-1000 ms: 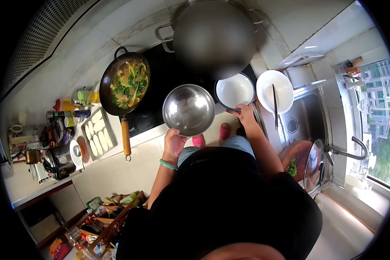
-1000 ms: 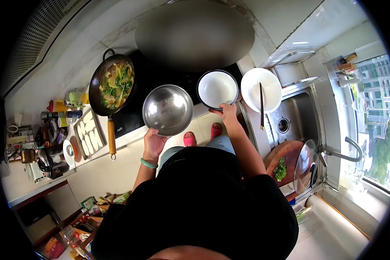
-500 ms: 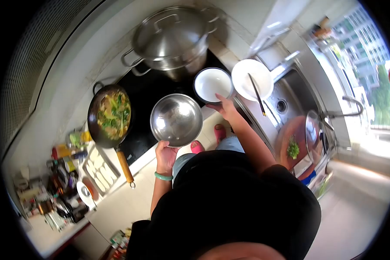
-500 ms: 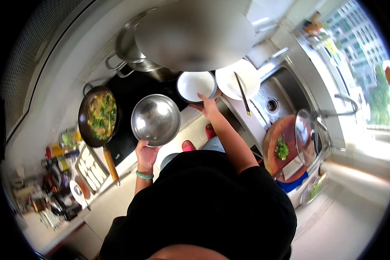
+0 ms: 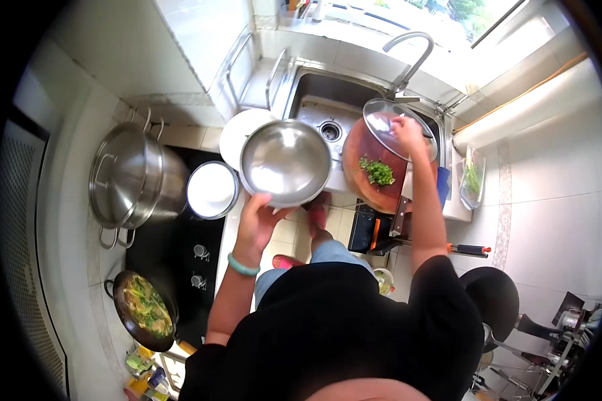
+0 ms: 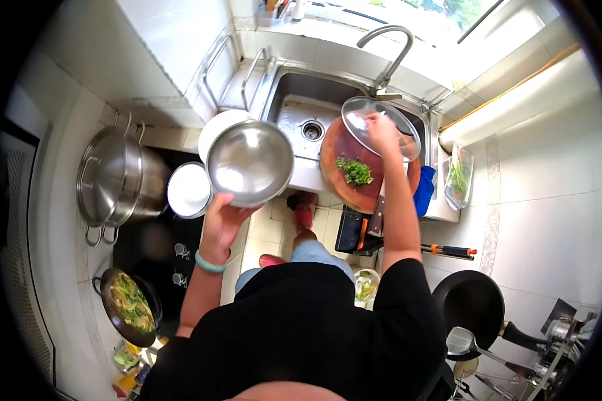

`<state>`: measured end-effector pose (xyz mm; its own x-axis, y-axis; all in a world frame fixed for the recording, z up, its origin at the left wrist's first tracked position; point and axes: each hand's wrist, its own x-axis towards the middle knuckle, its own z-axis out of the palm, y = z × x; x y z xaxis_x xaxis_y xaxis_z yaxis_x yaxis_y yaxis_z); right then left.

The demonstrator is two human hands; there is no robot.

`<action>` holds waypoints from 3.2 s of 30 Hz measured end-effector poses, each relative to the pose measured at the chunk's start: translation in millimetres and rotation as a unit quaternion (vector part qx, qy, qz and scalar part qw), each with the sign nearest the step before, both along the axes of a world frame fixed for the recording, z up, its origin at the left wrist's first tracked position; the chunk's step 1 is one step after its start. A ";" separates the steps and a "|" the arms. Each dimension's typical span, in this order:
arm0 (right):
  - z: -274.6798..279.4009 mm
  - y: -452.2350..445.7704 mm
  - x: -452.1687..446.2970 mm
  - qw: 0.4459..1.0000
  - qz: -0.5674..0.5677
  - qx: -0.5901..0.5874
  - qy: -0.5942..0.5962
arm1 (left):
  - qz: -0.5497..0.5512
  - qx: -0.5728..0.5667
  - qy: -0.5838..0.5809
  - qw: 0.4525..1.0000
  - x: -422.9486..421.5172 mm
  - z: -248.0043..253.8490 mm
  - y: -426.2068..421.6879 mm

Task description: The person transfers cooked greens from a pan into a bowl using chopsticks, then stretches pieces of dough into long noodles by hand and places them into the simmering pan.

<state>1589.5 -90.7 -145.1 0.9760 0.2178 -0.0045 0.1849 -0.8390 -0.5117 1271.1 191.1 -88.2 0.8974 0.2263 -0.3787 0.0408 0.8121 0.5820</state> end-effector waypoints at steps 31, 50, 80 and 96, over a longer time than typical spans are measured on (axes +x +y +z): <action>-16.7 58.4 125.4 0.913 0.394 -0.085 0.063 | 0.002 0.055 0.042 0.998 347.3 -93.1 -88.2; -28.9 110.4 133.3 0.892 0.406 0.010 0.197 | -0.001 0.118 0.065 0.991 392.0 -121.7 -47.8; -39.9 41.1 153.1 0.889 0.411 -0.124 -0.156 | 0.040 0.241 0.096 0.965 384.1 -132.1 -30.4; -70.0 -76.6 217.8 0.899 0.151 -0.349 -0.216 | -0.012 0.238 0.224 0.945 362.1 -118.5 1.5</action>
